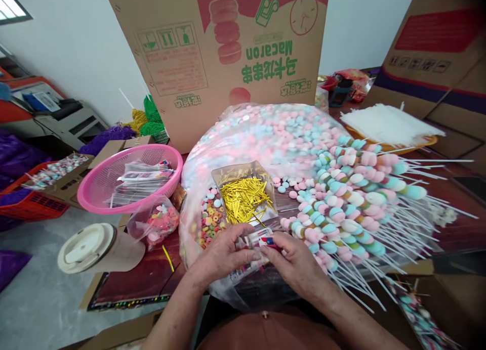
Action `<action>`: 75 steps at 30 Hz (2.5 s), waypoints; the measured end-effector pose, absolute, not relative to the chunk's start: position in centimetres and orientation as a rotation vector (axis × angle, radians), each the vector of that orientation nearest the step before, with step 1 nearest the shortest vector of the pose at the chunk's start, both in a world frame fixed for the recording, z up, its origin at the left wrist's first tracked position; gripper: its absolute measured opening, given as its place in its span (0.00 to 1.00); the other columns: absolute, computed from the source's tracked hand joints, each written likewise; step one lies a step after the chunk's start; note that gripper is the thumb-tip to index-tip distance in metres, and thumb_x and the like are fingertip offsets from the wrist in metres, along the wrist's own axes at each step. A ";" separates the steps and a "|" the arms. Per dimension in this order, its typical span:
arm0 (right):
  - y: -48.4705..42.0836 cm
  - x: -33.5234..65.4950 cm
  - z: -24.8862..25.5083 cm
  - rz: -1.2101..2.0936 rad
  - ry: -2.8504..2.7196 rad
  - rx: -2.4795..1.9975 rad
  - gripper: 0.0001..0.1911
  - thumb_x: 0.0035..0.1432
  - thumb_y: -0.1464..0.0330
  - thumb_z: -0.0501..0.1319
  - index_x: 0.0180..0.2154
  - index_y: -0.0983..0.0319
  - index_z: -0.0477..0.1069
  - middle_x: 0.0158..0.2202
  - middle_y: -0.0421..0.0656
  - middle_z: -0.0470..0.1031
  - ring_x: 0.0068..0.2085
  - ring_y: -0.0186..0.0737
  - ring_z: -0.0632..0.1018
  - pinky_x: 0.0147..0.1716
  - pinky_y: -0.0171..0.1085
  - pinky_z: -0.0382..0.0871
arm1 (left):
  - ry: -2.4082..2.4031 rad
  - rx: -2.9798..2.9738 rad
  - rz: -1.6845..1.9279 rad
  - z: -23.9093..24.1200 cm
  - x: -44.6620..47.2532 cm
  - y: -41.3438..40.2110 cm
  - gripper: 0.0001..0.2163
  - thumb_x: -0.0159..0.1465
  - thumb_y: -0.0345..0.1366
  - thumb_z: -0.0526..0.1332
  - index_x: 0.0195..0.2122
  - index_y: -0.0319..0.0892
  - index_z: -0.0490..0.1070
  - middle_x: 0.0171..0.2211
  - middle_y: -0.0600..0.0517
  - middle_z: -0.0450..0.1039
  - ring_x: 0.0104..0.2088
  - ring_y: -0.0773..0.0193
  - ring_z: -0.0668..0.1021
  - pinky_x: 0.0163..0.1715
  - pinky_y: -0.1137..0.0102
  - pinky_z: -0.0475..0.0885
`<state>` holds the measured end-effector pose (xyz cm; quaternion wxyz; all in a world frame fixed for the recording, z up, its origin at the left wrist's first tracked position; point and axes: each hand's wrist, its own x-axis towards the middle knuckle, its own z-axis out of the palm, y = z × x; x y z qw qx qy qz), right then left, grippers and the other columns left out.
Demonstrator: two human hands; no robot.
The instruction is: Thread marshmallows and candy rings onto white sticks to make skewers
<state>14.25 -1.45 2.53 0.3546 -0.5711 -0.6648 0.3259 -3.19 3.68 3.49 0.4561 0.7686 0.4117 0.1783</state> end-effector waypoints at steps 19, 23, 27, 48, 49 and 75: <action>-2.2 21.3 4.8 -0.461 -2.405 -2.061 0.13 0.48 0.81 0.53 0.31 0.63 0.73 0.29 0.49 0.74 0.36 0.52 0.71 0.41 0.55 0.57 | 1.086 1.994 0.969 -0.1 -3.1 3.8 0.08 0.61 0.36 0.55 0.33 0.40 0.73 0.31 0.49 0.75 0.34 0.64 0.75 0.37 0.68 0.69; -2.2 24.1 4.7 -0.353 -2.368 -1.917 0.13 0.48 0.78 0.53 0.32 0.61 0.72 0.29 0.47 0.75 0.30 0.46 0.73 0.29 0.42 0.63 | 1.044 2.163 1.040 0.3 -3.6 4.5 0.06 0.60 0.31 0.56 0.34 0.41 0.72 0.32 0.50 0.76 0.33 0.65 0.75 0.37 0.68 0.68; -3.6 26.2 5.8 -0.406 -2.163 -1.540 0.13 0.56 0.73 0.50 0.41 0.62 0.69 0.34 0.46 0.76 0.34 0.41 0.76 0.33 0.37 0.67 | 0.992 2.308 1.109 1.0 -3.8 5.1 0.05 0.59 0.29 0.57 0.34 0.42 0.72 0.32 0.51 0.77 0.32 0.65 0.76 0.35 0.68 0.67; -5.3 26.2 6.4 -0.188 -2.245 -1.317 0.16 0.55 0.76 0.49 0.43 0.61 0.68 0.35 0.44 0.78 0.35 0.38 0.77 0.31 0.31 0.72 | 0.965 2.590 0.833 5.4 -3.8 5.8 0.06 0.61 0.32 0.54 0.32 0.41 0.69 0.29 0.51 0.75 0.31 0.62 0.71 0.35 0.65 0.61; -5.4 26.2 6.4 -0.199 -2.228 -1.321 0.16 0.55 0.75 0.49 0.43 0.61 0.68 0.35 0.44 0.77 0.35 0.38 0.78 0.32 0.32 0.72 | 0.969 2.573 0.856 5.4 -3.8 5.8 0.06 0.61 0.32 0.54 0.31 0.41 0.69 0.29 0.51 0.75 0.31 0.63 0.71 0.36 0.65 0.61; -6.0 24.8 4.9 -0.199 -2.099 -1.371 0.15 0.57 0.73 0.51 0.45 0.61 0.69 0.36 0.44 0.77 0.37 0.37 0.77 0.36 0.31 0.71 | 1.078 2.271 1.033 4.5 -4.4 5.4 0.10 0.62 0.35 0.52 0.27 0.41 0.69 0.23 0.52 0.72 0.27 0.65 0.71 0.31 0.68 0.63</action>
